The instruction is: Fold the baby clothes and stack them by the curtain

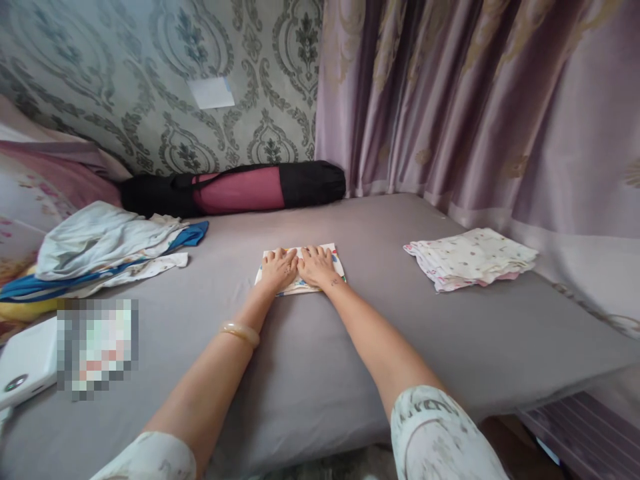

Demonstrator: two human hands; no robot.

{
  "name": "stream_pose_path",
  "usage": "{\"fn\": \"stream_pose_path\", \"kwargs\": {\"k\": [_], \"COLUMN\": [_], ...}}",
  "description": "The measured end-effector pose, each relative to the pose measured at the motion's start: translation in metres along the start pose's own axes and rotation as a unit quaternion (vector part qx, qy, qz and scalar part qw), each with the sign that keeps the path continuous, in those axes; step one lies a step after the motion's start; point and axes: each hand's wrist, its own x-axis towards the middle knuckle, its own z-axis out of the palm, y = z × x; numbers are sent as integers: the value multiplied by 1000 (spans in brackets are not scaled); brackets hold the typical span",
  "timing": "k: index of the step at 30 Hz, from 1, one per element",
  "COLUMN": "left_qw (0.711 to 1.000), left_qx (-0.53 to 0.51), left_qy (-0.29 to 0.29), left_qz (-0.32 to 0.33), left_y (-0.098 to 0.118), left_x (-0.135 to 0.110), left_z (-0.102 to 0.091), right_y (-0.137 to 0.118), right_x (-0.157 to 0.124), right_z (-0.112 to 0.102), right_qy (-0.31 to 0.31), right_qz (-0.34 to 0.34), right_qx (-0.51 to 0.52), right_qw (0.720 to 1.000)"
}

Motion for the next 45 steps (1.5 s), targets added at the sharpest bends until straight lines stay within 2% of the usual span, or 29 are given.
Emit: {"fn": "stream_pose_path", "kwargs": {"k": [4, 7, 10, 13, 18, 23, 27, 29, 30, 33, 35, 40, 45], "left_qw": [1000, 1000, 996, 993, 991, 991, 993, 995, 995, 982, 961, 910, 869], "left_qx": [-5, -10, -31, -39, -51, -55, -59, -65, -70, -124, -183, -298, -353], "left_qy": [5, -21, -79, -97, -122, -117, -98, -72, -58, -40, -48, -86, -127], "left_qz": [-6, -4, 37, 51, 30, 23, 24, -9, -36, -139, -202, -275, -322], "left_y": [0, -3, -14, -28, -45, -47, -43, -42, -43, -52, -60, -73, -75], "left_x": [1, 5, 8, 7, -3, -6, -8, -9, -9, -7, -7, -7, -3], "left_z": [5, 2, -7, -13, -1, 6, 0, -4, -7, -17, -25, -37, -36], "right_y": [1, 6, 17, 29, 40, 40, 43, 48, 51, 63, 69, 72, 62], "right_x": [-1, 1, 2, -4, -15, -16, -14, -12, -10, -8, -9, -13, -14], "right_z": [9, 4, -7, -13, -2, 9, 4, -5, -11, -30, -40, -46, -46], "right_qy": [21, -12, -61, -66, -86, -60, -40, -28, -20, -22, -44, -79, -128], "right_qz": [3, 6, 8, 25, 51, 50, 44, 67, 102, 245, 299, 340, 328], "right_qx": [6, 37, 79, 69, 51, 60, 115, 191, 242, 372, 401, 386, 328], "right_qw": [1000, 999, 995, 995, 994, 995, 992, 979, 965, 895, 865, 854, 877]}}
